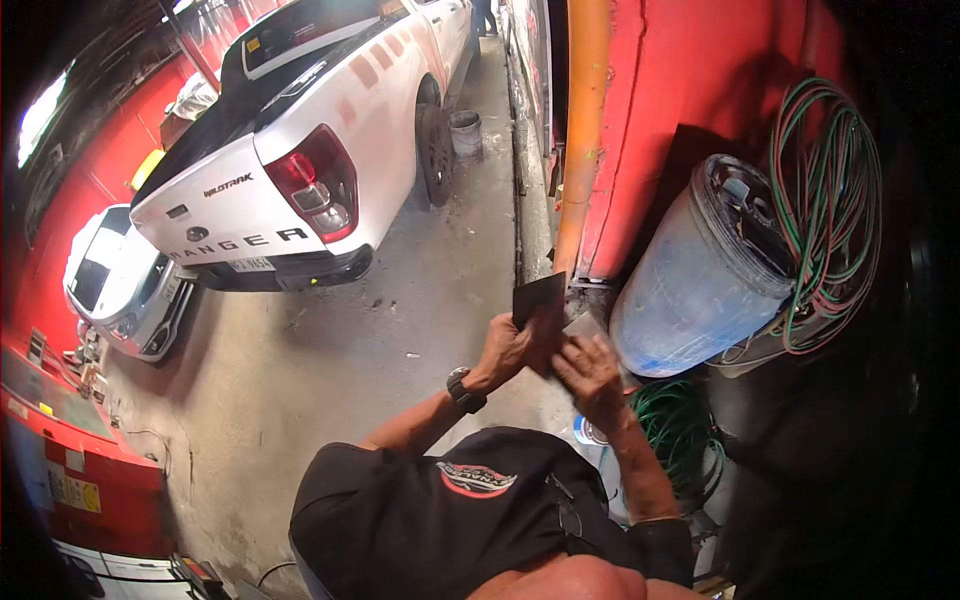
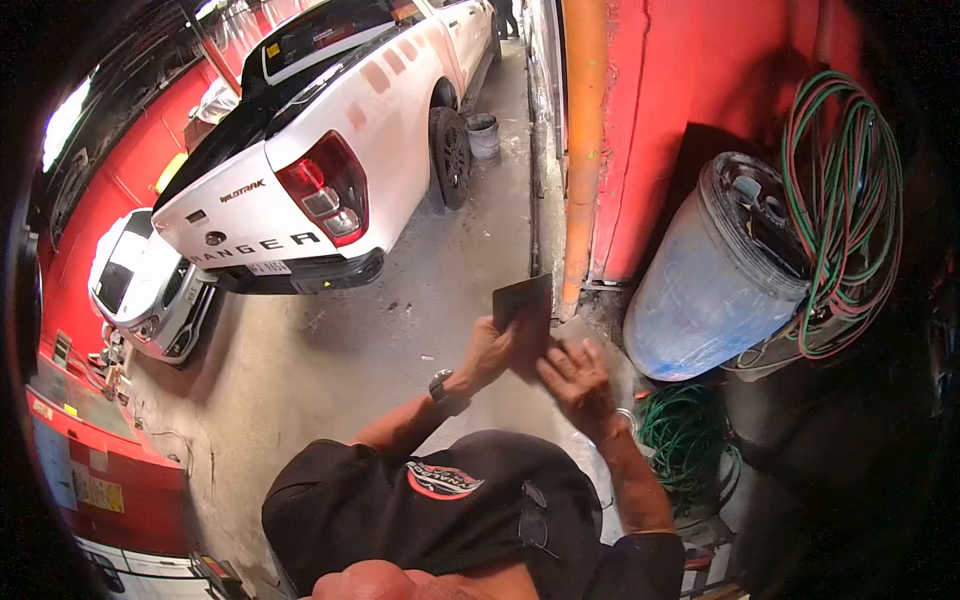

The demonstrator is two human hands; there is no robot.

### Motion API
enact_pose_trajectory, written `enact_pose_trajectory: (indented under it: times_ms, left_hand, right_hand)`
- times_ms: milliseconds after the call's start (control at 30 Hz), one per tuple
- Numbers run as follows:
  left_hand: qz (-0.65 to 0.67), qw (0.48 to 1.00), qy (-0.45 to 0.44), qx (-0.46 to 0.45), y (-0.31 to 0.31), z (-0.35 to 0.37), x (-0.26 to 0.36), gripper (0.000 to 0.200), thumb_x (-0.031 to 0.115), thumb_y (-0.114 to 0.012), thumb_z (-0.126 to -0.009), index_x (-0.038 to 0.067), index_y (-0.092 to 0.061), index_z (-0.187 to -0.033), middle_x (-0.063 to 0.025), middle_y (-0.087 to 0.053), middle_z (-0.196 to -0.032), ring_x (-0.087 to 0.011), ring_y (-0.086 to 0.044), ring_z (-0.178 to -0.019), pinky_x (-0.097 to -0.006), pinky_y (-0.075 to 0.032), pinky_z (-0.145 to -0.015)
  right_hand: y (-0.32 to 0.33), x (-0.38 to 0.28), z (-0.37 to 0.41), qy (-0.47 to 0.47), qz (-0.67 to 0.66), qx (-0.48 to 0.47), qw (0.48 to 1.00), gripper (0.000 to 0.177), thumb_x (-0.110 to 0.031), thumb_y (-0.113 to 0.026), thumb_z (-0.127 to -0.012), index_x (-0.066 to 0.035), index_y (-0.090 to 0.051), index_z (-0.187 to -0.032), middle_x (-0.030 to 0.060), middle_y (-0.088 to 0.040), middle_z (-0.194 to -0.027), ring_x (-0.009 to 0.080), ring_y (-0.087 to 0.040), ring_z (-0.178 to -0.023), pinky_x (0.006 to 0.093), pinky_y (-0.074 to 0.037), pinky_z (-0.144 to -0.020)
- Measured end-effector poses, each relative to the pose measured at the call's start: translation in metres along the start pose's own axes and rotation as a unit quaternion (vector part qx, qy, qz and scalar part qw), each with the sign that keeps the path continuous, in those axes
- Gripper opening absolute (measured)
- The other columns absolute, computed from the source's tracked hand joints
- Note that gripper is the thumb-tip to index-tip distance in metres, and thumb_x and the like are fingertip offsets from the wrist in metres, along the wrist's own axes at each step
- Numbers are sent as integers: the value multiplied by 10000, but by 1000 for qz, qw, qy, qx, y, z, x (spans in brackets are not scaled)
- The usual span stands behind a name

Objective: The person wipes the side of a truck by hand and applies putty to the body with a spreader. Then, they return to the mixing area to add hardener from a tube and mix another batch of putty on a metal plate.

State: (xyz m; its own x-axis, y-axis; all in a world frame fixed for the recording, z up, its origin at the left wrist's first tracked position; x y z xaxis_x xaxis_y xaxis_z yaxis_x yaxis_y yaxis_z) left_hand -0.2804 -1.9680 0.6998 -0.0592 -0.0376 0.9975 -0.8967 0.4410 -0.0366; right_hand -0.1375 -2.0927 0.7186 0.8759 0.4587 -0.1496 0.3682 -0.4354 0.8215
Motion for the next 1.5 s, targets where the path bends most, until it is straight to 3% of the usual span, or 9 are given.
enact_pose_trajectory:
  times_ms: [167,233,300,467,767,933,1333,1433,1500]
  left_hand:
    - [124,978,87,147,41,-17,18,297,340,-628,-944,85,-653,-793,60,-552,-708,-46,-471,-603,-239,-371,-519]
    - [294,953,35,69,30,-17,62,374,364,-527,-986,13,-606,-1090,-44,-650,-953,-172,-631,-811,-344,-496,-676]
    - [332,936,115,-7,35,-21,40,507,414,-401,-1026,21,-503,-1331,-134,-614,-1248,-249,-630,-1087,-378,-502,-966]
    - [456,874,163,-38,-11,-4,39,439,403,-451,-1019,45,-557,-1249,-85,-655,-1153,-203,-659,-976,-383,-553,-842]
    - [339,937,73,41,-3,-1,53,302,296,-506,-1020,26,-585,-1127,-26,-632,-970,-114,-608,-817,-281,-519,-716]
    - [219,972,20,78,-1,-7,26,394,356,-461,-1038,30,-643,-913,49,-563,-784,-37,-456,-658,-233,-366,-540]
    - [142,982,53,108,38,-2,5,463,377,-470,-1031,113,-516,-654,80,-409,-602,-41,-311,-545,-264,-241,-471]
    - [59,989,79,111,52,-5,21,458,373,-465,-1033,111,-515,-660,85,-401,-598,-39,-299,-545,-268,-235,-472]
    - [86,986,70,121,65,-19,7,458,377,-464,-1033,102,-524,-672,79,-410,-618,-44,-305,-559,-271,-235,-471]
  right_hand:
    - [8,10,0,-11,-78,-26,997,354,-14,-641,-757,-81,-676,-1102,100,-646,-1172,316,-600,-1117,529,-414,-996]
    - [19,23,-11,-18,-217,92,972,410,77,-613,-744,-82,-677,-1116,123,-661,-1137,334,-631,-1066,499,-452,-970]
    - [60,11,-36,-62,-250,147,955,432,149,-534,-758,-6,-649,-1145,179,-646,-1167,344,-604,-1146,478,-407,-1044]
    - [61,-5,-60,-3,-247,178,953,513,97,-573,-807,-30,-555,-1304,188,-553,-1309,353,-508,-1265,468,-399,-1059]
    - [42,49,-28,-95,121,-41,987,459,-107,-503,-902,-85,-518,-1360,142,-514,-1354,340,-452,-1310,587,-350,-1052]
    - [22,1,-43,-44,157,7,987,465,-127,-587,-827,-107,-580,-1291,131,-546,-1322,321,-529,-1216,566,-341,-1046]
    - [38,0,-81,-28,140,55,988,382,-139,-525,-873,-78,-623,-1237,157,-574,-1292,340,-511,-1257,635,-291,-1063]
    - [0,1,-94,67,77,-21,995,371,-176,-546,-848,-83,-633,-1197,137,-584,-1251,314,-537,-1209,636,-312,-1043]
    - [5,14,-111,46,-58,-22,997,407,-22,-550,-818,-35,-609,-1220,159,-580,-1243,329,-542,-1194,521,-393,-1033]
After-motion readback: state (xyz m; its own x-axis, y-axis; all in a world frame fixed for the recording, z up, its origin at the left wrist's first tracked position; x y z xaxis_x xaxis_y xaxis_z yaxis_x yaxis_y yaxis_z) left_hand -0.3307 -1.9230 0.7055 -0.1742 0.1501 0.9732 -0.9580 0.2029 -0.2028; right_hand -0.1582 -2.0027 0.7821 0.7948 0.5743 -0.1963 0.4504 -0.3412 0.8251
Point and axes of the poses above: each hand's wrist, its own z-axis away from the middle knuckle, its own y-axis out of the back of the hand, x = y × z, the point moved 3 cm from there along -z, towards the middle knuckle
